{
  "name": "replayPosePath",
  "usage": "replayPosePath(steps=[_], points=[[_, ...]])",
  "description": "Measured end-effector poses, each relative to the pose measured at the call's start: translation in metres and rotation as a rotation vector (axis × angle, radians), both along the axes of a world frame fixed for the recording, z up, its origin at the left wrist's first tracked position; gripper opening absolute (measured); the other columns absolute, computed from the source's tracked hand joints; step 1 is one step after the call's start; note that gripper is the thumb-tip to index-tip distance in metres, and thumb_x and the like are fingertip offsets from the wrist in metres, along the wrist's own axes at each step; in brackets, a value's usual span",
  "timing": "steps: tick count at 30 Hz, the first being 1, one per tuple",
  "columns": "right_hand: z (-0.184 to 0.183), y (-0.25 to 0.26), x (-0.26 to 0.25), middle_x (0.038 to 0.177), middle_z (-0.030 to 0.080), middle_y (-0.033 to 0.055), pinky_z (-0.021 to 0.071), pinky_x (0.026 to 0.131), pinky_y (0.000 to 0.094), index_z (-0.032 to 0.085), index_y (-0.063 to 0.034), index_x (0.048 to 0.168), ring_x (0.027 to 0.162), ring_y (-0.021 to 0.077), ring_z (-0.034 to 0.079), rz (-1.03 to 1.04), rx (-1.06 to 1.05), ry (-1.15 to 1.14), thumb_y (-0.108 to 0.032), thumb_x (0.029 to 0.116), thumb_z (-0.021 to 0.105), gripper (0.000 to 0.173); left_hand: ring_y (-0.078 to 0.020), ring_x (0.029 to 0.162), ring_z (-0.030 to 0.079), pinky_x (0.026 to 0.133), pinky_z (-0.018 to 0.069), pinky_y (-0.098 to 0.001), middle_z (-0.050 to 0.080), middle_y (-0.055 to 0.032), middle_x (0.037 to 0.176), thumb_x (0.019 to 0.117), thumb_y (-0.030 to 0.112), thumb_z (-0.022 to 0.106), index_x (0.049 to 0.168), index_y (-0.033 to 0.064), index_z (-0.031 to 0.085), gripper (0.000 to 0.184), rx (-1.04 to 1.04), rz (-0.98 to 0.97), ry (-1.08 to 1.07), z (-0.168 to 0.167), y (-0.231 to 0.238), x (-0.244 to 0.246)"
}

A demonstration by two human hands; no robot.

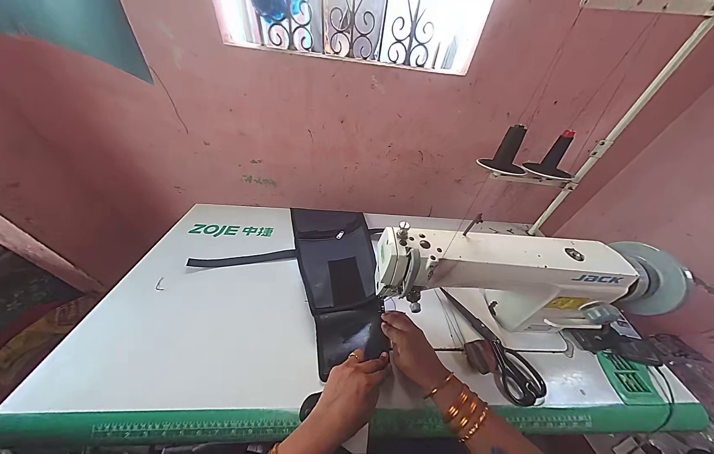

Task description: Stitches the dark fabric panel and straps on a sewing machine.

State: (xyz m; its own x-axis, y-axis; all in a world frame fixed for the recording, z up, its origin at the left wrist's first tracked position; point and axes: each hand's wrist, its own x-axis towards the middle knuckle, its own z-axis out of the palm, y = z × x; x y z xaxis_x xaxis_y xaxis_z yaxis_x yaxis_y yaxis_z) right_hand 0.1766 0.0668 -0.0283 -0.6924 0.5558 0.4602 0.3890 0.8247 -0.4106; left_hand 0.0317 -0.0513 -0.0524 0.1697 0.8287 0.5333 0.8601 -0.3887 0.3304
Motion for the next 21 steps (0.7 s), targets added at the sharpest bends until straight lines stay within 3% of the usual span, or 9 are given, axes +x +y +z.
replayPosePath(steps=[5,10,13,16,19,21], points=[[-0.008,0.014,-0.008,0.110,0.074,0.0219,0.0573,0.095,0.0429,0.076,0.0093,0.094,0.108,0.0360,0.071,0.011,0.079,0.017,0.011,0.0817,0.060,0.021,-0.0253,0.094,0.076,0.075,0.0600,-0.0435,0.078,0.0001,0.114,0.0892,0.007,0.058,0.101,0.0128,0.083,0.028,-0.024,-0.072,-0.046,0.003,0.026,-0.018],[-0.017,0.023,-0.009,0.102,0.076,0.0150,0.0579,0.093,0.0377,0.077,0.0030,0.085,0.101,0.0293,0.072,0.019,0.107,0.125,0.009,0.0773,0.059,0.020,-0.0346,0.107,0.069,0.087,0.0567,-0.0511,0.075,-0.0085,0.118,0.0904,0.003,0.060,0.103,0.0070,0.080,0.024,-0.210,-0.107,-0.061,0.019,0.062,-0.036],[-0.017,0.026,-0.009,0.100,0.076,0.0148,0.0575,0.094,0.0363,0.078,0.0025,0.084,0.101,0.0277,0.073,-0.006,0.057,0.176,0.007,0.0791,0.057,0.022,-0.0375,0.109,0.067,0.085,0.0566,-0.0523,0.073,-0.0113,0.119,0.0916,0.003,0.058,0.104,0.0072,0.080,0.026,-0.251,-0.063,-0.030,0.026,0.080,-0.042],[-0.011,0.023,0.001,0.100,0.077,0.0145,0.0582,0.090,0.0314,0.078,0.0023,0.085,0.099,0.0231,0.074,0.004,-0.033,0.240,0.005,0.0783,0.054,0.026,-0.0330,0.106,0.068,0.084,0.0577,-0.0474,0.075,-0.0072,0.116,0.0924,0.005,0.059,0.101,0.0116,0.081,0.025,-0.177,-0.048,-0.049,0.020,0.091,-0.046],[0.001,0.014,0.032,0.104,0.077,0.0102,0.0555,0.096,0.0244,0.079,-0.0006,0.092,0.105,0.0130,0.071,-0.010,-0.030,0.357,-0.001,0.0878,0.055,0.024,-0.0252,0.103,0.070,0.090,0.0561,-0.0387,0.077,-0.0032,0.110,0.0900,0.006,0.062,0.092,0.0095,0.080,0.019,-0.077,-0.030,-0.164,0.010,0.097,-0.050],[0.017,0.010,0.071,0.106,0.076,0.0091,0.0554,0.099,0.0243,0.077,-0.0021,0.093,0.110,0.0110,0.069,-0.140,0.081,0.385,-0.005,0.0935,0.055,0.021,-0.0241,0.103,0.070,0.093,0.0546,-0.0372,0.078,-0.0044,0.107,0.0871,0.006,0.063,0.091,0.0068,0.078,0.016,-0.076,0.005,-0.240,0.008,0.098,-0.050]])
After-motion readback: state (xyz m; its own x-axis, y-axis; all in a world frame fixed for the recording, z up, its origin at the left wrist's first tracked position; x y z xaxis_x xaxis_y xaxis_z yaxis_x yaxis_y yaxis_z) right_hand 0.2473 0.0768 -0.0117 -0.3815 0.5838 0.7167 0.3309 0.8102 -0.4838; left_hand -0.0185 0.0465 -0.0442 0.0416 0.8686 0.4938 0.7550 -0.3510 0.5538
